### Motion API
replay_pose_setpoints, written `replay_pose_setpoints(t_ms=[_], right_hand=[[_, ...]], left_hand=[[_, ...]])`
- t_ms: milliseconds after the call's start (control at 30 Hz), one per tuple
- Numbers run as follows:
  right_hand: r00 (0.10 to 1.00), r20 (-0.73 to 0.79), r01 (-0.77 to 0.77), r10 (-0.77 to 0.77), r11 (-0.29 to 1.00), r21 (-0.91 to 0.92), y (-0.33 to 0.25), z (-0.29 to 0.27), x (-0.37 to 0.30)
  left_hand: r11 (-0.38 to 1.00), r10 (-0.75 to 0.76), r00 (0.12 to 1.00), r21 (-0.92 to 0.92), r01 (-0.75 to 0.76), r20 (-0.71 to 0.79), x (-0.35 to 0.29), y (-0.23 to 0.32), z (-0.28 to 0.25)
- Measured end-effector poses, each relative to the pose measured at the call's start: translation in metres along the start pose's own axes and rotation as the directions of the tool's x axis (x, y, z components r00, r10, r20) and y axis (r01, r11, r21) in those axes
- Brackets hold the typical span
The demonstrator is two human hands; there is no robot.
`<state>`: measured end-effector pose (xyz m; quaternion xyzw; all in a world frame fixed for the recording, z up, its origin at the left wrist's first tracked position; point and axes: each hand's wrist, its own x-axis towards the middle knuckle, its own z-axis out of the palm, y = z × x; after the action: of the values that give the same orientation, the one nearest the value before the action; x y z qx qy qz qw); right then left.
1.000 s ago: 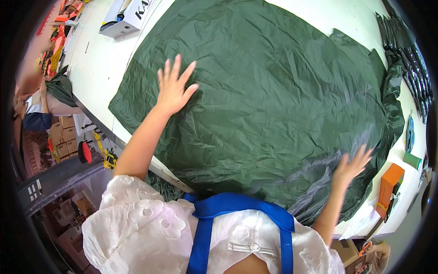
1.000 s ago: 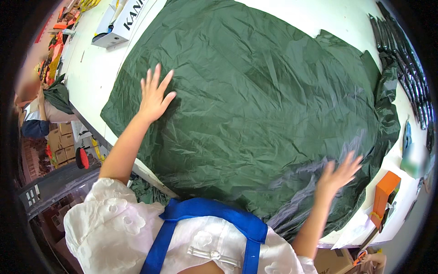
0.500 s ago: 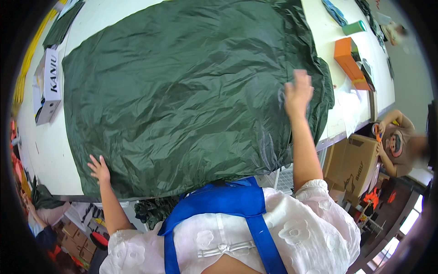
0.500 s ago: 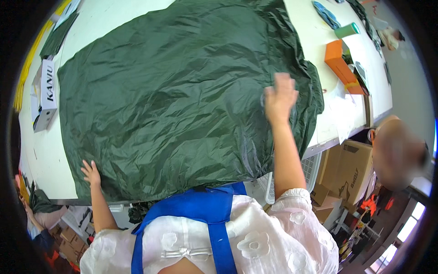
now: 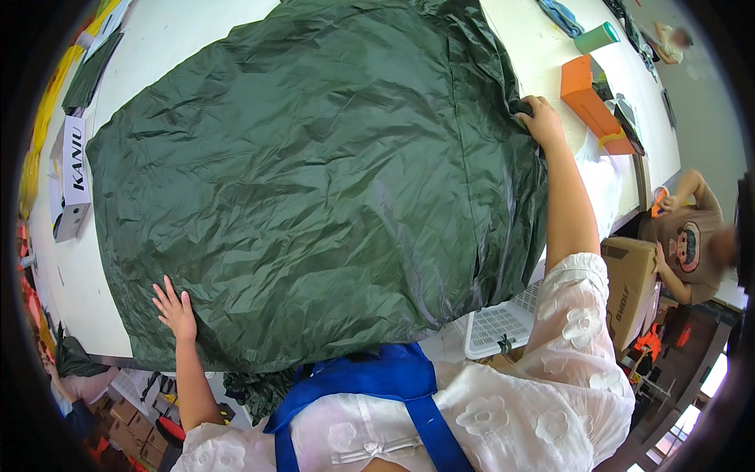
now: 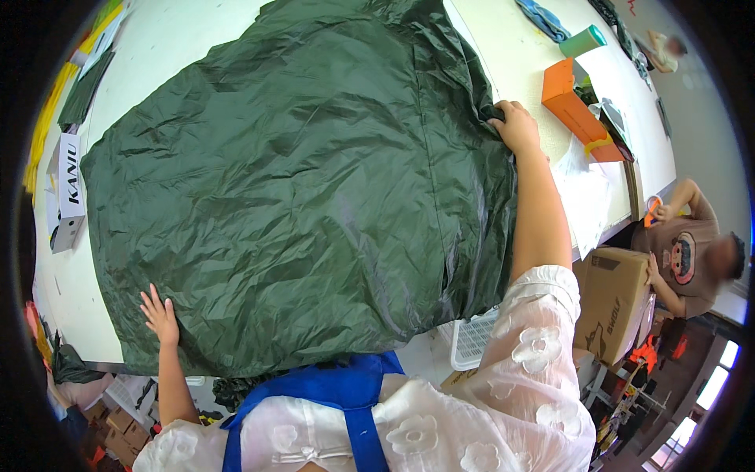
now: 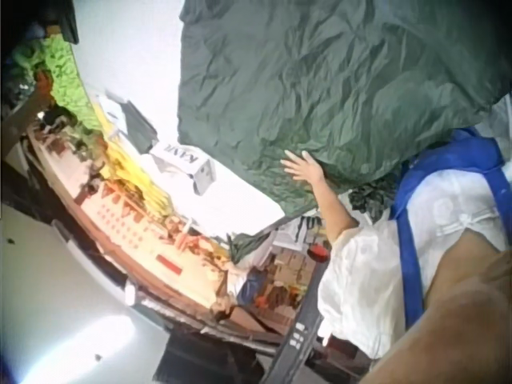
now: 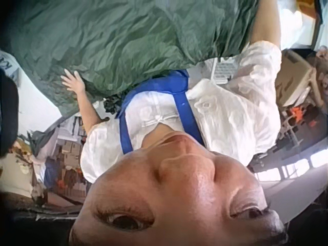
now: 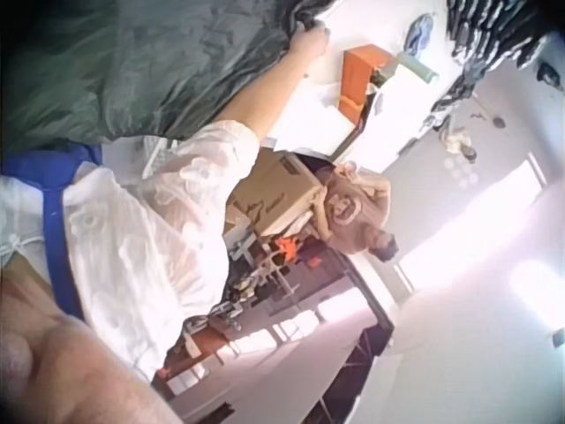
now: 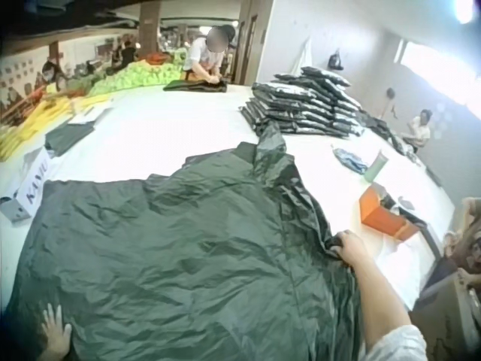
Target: The person folds a dark green jacket on a white table, smoothing and aligning the fabric, then places it into a white plastic basket. The person repeats the process with another jacket, unfolding, smoothing, and folding it before stacking it with the first.
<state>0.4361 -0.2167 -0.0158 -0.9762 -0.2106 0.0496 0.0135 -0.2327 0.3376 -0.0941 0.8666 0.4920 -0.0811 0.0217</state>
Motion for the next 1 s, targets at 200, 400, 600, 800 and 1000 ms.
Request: replay_pose_setpoints(t_ms=[200,400,600,800,1000], right_hand=[[0.906,-0.278,-0.311,0.318,0.948,0.070,0.060,0.016,0.014],[0.947,-0.121,-0.290,0.296,0.955,0.064,0.018,0.027,0.069],[0.838,-0.310,-0.460,0.448,0.887,0.040,0.008,0.016,0.116],[0.811,-0.582,0.044,0.057,0.986,0.158,-0.086,0.019,0.016],[0.971,-0.122,-0.218,0.205,0.971,-0.095,-0.095,0.088,-0.111]], left_hand=[[1.000,0.025,1.000,-0.007,-0.025,-0.005,0.001,0.005,-0.001],[0.999,-0.031,0.999,-0.011,0.031,0.023,-0.002,0.014,-0.007],[0.999,-0.025,1.000,-0.048,0.025,-0.002,0.009,0.026,-0.010],[0.997,-0.069,0.998,-0.025,0.069,-0.004,0.002,0.031,-0.013],[1.000,0.000,0.994,-0.003,-0.001,-0.108,0.011,0.041,-0.005]])
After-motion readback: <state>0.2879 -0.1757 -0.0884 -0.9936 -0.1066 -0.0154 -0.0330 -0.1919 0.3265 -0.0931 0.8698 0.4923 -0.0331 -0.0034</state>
